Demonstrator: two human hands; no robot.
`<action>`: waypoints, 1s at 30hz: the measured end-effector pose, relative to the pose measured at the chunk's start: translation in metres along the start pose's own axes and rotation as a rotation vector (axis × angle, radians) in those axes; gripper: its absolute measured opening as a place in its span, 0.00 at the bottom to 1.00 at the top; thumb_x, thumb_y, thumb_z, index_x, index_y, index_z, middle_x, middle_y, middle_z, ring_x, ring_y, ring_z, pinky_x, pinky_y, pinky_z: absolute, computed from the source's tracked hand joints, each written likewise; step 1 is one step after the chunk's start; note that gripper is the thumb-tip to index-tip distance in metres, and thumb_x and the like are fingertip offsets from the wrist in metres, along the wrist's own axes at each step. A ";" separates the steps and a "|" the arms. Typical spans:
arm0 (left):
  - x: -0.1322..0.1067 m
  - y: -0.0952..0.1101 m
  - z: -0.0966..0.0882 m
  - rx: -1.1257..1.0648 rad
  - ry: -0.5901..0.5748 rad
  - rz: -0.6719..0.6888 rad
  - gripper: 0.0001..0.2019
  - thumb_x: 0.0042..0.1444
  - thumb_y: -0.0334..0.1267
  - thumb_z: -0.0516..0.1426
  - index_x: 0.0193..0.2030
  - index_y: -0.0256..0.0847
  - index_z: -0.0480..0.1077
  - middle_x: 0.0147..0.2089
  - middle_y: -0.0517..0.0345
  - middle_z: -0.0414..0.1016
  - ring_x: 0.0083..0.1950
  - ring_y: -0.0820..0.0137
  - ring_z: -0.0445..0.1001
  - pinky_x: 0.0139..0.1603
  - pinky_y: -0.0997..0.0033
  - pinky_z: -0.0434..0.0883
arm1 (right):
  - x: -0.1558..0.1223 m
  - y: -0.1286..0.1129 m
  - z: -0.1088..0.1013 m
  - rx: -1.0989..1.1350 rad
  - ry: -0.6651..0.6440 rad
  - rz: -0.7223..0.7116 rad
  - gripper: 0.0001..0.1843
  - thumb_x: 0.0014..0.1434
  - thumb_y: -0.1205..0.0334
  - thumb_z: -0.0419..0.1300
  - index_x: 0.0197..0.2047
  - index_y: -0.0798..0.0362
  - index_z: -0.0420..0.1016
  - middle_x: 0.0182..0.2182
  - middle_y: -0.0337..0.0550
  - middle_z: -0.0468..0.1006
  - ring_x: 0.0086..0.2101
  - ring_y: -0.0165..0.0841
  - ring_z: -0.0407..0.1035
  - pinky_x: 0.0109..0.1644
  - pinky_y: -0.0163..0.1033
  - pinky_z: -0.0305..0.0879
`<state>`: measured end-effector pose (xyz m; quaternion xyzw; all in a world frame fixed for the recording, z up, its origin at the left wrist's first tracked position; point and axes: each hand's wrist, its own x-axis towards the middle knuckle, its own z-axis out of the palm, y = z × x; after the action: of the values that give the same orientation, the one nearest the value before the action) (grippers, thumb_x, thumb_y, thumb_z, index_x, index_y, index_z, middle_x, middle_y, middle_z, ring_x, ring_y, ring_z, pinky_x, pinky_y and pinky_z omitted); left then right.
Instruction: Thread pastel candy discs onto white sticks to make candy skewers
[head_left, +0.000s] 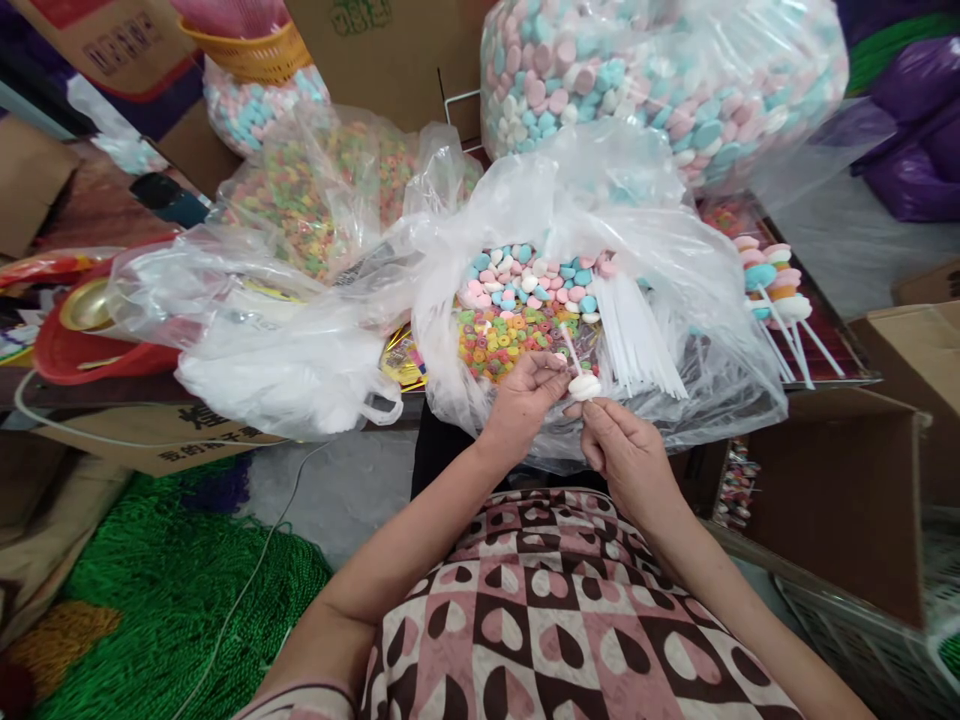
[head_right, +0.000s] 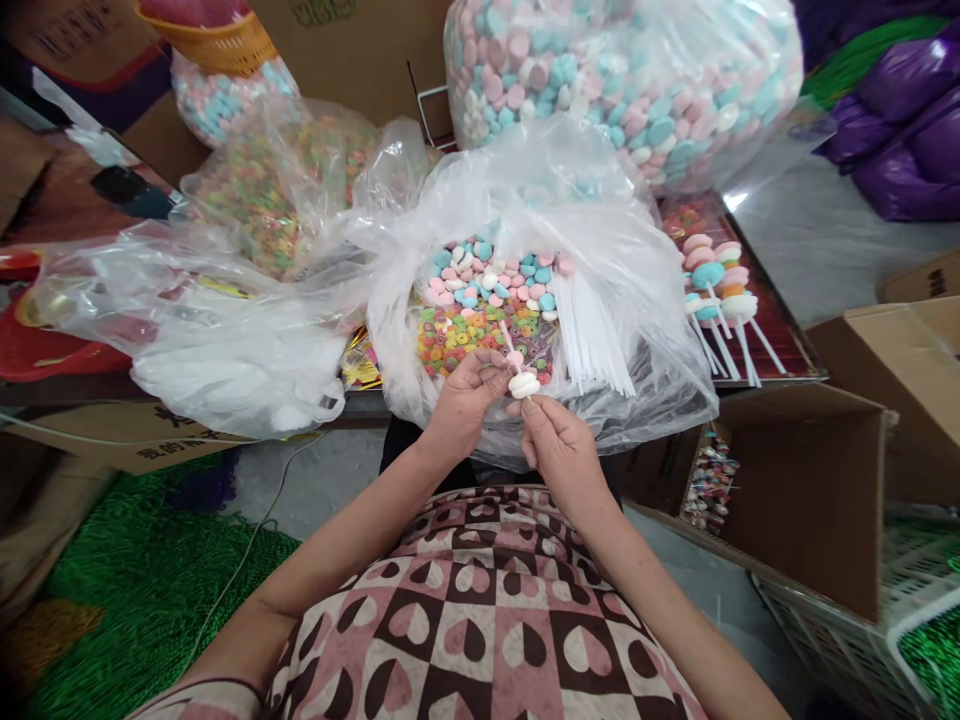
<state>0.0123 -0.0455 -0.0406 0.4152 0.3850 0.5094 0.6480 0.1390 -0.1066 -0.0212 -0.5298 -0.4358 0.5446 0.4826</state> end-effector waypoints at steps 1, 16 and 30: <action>0.001 0.000 -0.002 0.057 0.003 0.018 0.15 0.56 0.47 0.64 0.40 0.43 0.65 0.35 0.61 0.79 0.36 0.72 0.78 0.42 0.70 0.73 | 0.000 -0.002 -0.002 0.025 0.010 -0.016 0.16 0.67 0.49 0.57 0.36 0.53 0.76 0.14 0.29 0.59 0.17 0.26 0.50 0.23 0.35 0.44; 0.033 0.023 -0.005 1.337 -0.124 0.418 0.12 0.68 0.37 0.52 0.50 0.43 0.77 0.51 0.53 0.82 0.53 0.62 0.76 0.58 0.59 0.65 | 0.006 -0.009 -0.026 0.232 0.239 -0.048 0.12 0.63 0.54 0.63 0.34 0.54 0.78 0.12 0.28 0.57 0.15 0.23 0.46 0.20 0.34 0.42; 0.015 0.041 -0.029 1.751 -0.281 0.356 0.07 0.62 0.38 0.60 0.45 0.44 0.79 0.55 0.51 0.76 0.58 0.55 0.68 0.57 0.51 0.61 | 0.009 0.002 -0.020 0.081 0.126 0.029 0.15 0.65 0.51 0.61 0.35 0.54 0.78 0.13 0.29 0.59 0.16 0.24 0.48 0.22 0.36 0.39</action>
<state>-0.0257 -0.0208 -0.0136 0.8714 0.4824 0.0713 0.0528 0.1590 -0.0990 -0.0260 -0.5494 -0.3742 0.5342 0.5222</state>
